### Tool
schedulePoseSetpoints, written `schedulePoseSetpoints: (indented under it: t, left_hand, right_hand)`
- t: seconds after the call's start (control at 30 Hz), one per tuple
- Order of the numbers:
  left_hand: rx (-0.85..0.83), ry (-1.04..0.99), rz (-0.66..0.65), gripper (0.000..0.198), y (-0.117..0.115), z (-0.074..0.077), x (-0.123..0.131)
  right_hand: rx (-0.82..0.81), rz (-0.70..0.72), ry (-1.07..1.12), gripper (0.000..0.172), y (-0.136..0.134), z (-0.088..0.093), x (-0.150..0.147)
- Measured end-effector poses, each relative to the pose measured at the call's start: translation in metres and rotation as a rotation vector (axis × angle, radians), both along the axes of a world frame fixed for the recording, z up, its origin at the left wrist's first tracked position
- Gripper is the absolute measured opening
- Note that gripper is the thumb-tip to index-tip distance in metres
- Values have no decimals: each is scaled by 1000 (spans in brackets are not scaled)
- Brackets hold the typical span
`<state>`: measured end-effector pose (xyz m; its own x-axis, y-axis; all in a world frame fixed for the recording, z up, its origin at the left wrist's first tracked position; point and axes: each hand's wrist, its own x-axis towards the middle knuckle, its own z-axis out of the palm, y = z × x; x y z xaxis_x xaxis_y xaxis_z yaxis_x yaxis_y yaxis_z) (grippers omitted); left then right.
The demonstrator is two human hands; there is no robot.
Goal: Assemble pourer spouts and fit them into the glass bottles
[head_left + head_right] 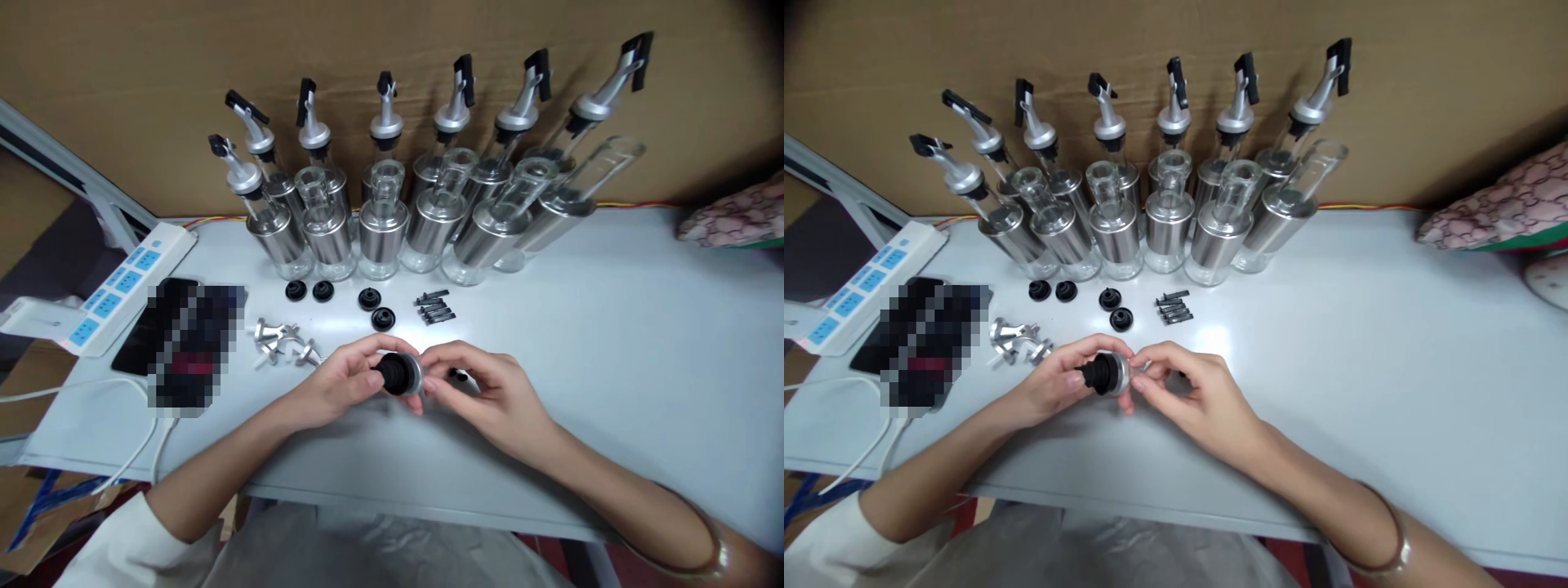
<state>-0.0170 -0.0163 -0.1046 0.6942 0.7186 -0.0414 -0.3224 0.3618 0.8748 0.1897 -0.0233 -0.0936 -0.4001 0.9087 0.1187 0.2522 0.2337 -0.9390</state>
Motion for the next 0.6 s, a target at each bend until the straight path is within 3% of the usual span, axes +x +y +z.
schedulePoseSetpoints:
  t: [0.27,0.6]
  left_hand:
    - [125,56,17,42,-2,1,0]
    - [49,64,24,41,-3,-3,1]
  right_hand:
    - [29,21,-10,9,-1,0,0]
    - [58,34,-15,9,-2,1,0]
